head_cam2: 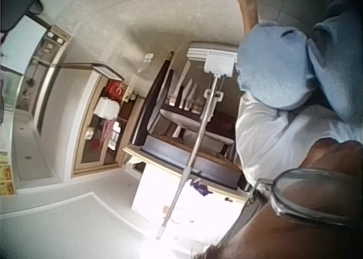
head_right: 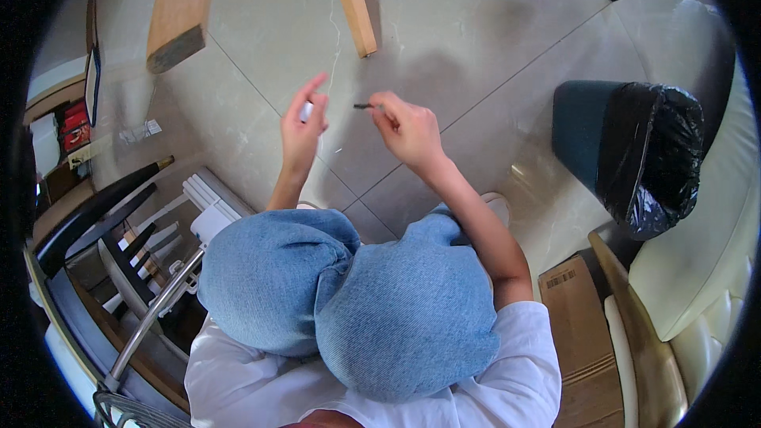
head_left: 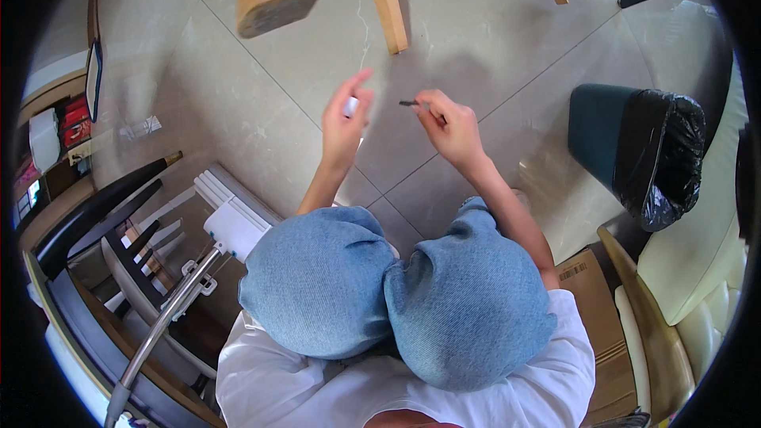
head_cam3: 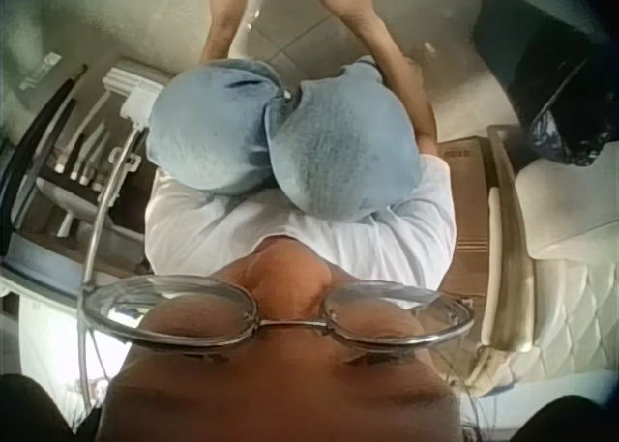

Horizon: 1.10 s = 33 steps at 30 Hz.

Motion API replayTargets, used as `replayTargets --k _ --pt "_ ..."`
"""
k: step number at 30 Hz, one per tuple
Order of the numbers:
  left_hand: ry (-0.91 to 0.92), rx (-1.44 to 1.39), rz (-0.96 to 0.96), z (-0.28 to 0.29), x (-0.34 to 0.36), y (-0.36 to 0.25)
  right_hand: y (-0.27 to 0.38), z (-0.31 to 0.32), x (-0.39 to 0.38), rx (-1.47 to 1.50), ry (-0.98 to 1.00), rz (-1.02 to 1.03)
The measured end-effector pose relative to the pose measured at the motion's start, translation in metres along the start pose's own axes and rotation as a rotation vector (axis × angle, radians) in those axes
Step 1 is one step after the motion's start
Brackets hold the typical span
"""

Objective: The person picks up small adhesive pads, removes their backing, and presses them onto the bottom of the legs of a wooden chair.

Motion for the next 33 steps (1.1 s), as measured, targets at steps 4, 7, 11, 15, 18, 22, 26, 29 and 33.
replayTargets --k 4,7,11,15,18,22,26,29,33 --pt "-0.113 -0.139 0.276 0.004 -0.005 0.028 -0.055 -0.019 0.025 -0.271 -0.044 -0.105" --pt "0.048 -0.166 0.252 -0.02 -0.012 0.041 -0.087 -0.032 0.049 -0.482 -0.204 0.084" --pt "0.087 -0.076 0.313 -0.02 -0.015 0.049 -0.108 -0.055 0.068 -0.626 -0.153 0.128" --pt "0.09 -0.031 0.333 -0.018 -0.015 0.056 -0.107 -0.058 0.07 -0.609 -0.234 0.17" --pt "0.11 -0.03 0.347 -0.022 -0.014 0.062 -0.104 -0.055 0.072 -0.585 -0.264 0.163" --pt "0.141 -0.015 0.351 -0.029 -0.011 0.065 -0.105 -0.053 0.078 -0.586 -0.244 0.101" --pt "0.127 0.013 0.351 -0.028 -0.011 0.064 -0.104 -0.053 0.079 -0.474 -0.292 0.107" --pt "0.139 0.016 0.362 -0.031 -0.01 0.064 -0.104 -0.054 0.078 -0.455 -0.343 0.18" --pt "0.14 -0.012 0.369 -0.031 -0.009 0.065 -0.109 -0.056 0.073 -0.442 -0.327 0.248"
Point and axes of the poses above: each hand's wrist, its own x-axis towards the middle knuckle, its own z-axis out of the back of the hand, y = z × x, the point moved 3 cm from there along x, towards the middle knuckle, and after that the axes turned 11 degrees about y, right-handed, at the moved point
